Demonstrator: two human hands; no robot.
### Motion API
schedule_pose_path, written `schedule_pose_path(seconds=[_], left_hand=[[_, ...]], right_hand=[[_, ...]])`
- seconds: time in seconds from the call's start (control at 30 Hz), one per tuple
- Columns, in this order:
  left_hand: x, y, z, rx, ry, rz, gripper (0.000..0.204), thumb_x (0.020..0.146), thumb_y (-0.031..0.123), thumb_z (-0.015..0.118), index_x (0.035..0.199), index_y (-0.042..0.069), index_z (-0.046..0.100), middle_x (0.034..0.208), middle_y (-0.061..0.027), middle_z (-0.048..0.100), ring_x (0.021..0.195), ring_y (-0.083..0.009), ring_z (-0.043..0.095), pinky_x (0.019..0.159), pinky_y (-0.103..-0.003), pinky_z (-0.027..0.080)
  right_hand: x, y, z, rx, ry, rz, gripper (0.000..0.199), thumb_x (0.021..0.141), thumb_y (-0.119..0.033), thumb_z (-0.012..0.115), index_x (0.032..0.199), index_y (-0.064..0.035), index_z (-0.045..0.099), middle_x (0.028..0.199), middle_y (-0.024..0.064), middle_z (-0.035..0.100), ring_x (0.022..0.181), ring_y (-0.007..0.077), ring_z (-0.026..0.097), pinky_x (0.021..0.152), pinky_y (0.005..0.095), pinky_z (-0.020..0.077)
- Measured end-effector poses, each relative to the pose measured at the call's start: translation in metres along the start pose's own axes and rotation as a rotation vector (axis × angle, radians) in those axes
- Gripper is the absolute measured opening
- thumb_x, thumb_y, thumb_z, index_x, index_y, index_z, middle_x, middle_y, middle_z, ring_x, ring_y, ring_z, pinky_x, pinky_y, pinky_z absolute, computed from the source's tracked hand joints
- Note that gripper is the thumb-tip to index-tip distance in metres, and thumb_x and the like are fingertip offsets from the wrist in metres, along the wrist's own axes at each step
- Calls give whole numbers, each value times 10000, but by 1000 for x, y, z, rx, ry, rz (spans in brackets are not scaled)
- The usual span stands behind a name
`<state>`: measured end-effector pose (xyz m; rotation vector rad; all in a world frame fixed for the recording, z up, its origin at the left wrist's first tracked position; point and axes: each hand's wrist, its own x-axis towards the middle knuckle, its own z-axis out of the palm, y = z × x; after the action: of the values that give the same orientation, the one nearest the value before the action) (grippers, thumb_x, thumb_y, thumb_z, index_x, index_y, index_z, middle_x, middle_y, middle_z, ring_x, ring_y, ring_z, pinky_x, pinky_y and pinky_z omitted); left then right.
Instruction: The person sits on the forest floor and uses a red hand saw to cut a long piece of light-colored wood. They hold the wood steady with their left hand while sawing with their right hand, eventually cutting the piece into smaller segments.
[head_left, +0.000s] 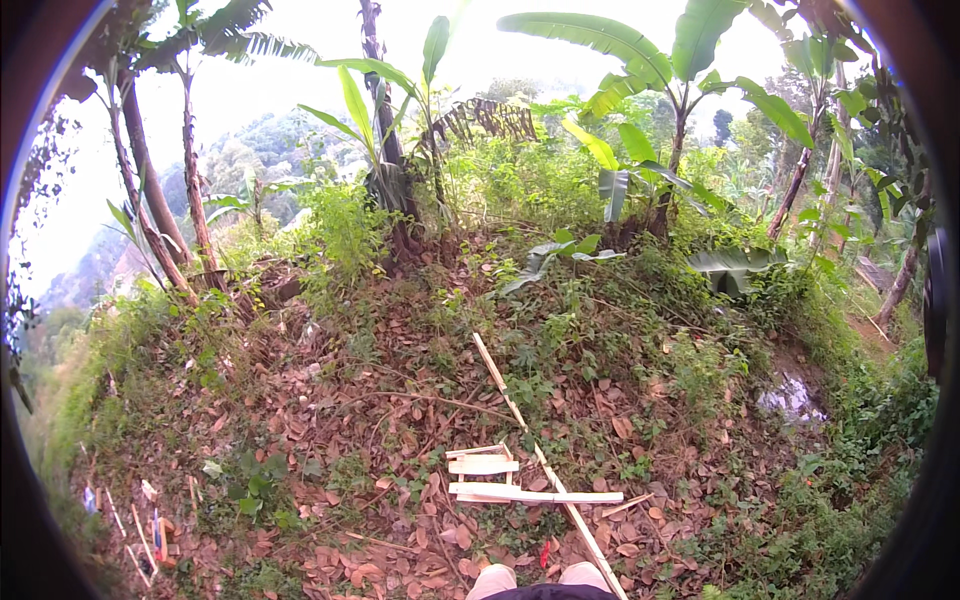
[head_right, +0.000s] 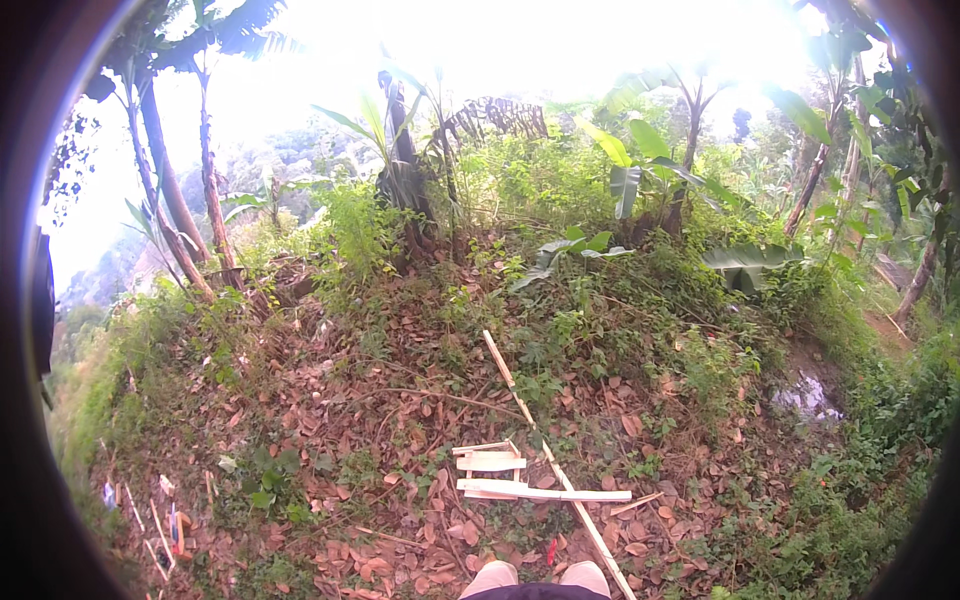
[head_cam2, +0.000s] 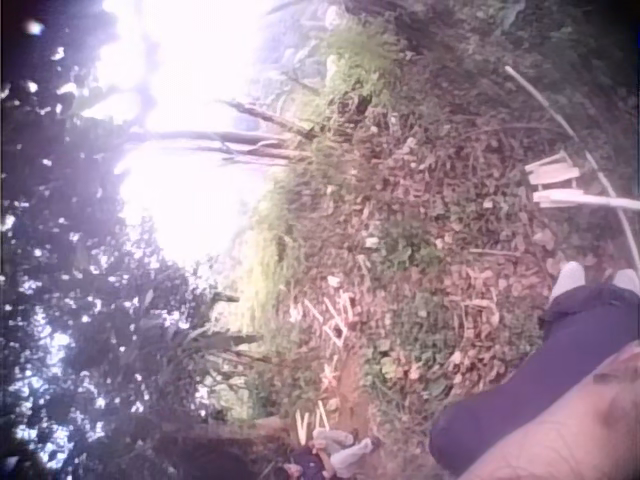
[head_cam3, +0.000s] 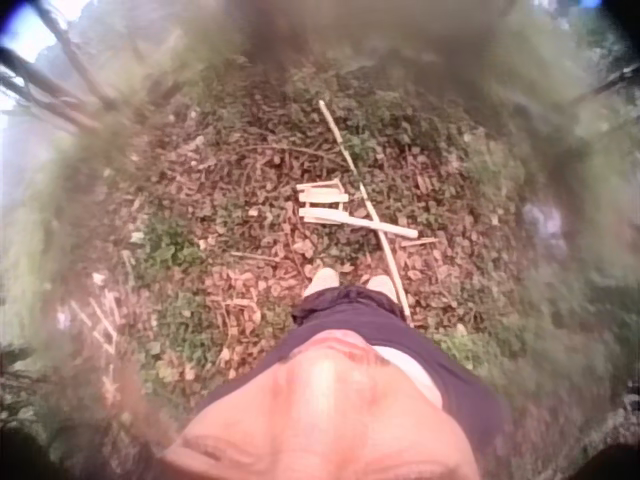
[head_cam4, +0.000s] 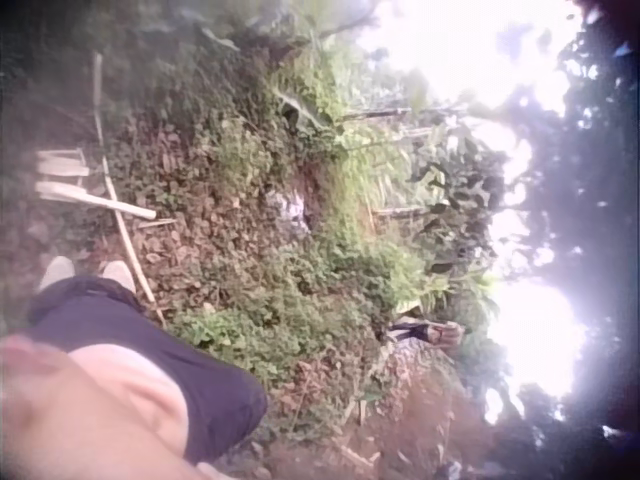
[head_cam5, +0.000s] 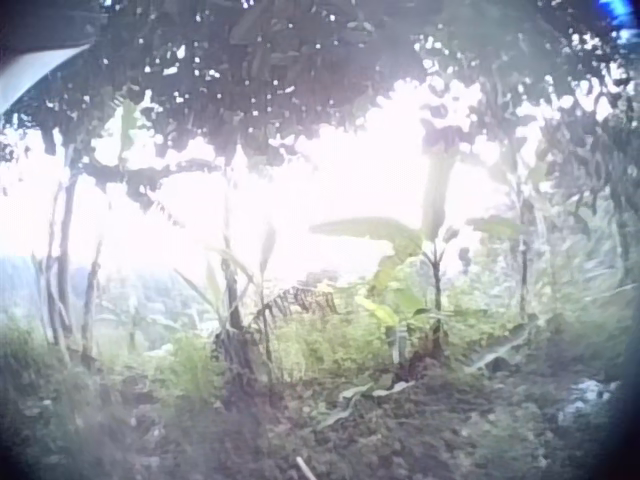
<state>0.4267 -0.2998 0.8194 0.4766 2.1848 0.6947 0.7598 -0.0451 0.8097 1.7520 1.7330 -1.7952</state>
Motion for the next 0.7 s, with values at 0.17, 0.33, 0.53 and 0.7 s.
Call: schedule_pose_path(seconds=[0.17,0.33,0.53,0.7], left_hand=[[-4,1,-11,-3,-54,-28,347,904,355,558,1026,68,709,938,-168,712,909,-299,676,850,-395,507],[-17,-4,-25,-18,-237,-69,358,890,362,574,1059,79,715,970,-176,717,942,-309,680,871,-395,509],[-45,-48,-56,-142,-909,-197,380,873,370,593,1099,93,722,1007,-186,722,982,-320,686,897,-395,512],[-18,-5,-61,631,-807,-25,326,842,364,593,958,123,780,982,-171,742,997,-326,699,922,-394,526]], right_hand=[[2,-4,-2,-13,-24,5,271,929,-269,639,909,-16,735,807,56,708,767,106,641,735,273,504],[-2,16,-6,-54,-65,26,266,921,-262,648,902,-13,739,800,61,716,770,107,651,743,271,512],[-40,78,-54,26,-212,40,180,879,-190,689,913,-19,733,819,68,743,755,116,685,691,276,550],[-42,-39,-27,-13,-319,-347,234,896,-219,742,1059,-52,729,952,32,739,878,119,678,818,286,537]])
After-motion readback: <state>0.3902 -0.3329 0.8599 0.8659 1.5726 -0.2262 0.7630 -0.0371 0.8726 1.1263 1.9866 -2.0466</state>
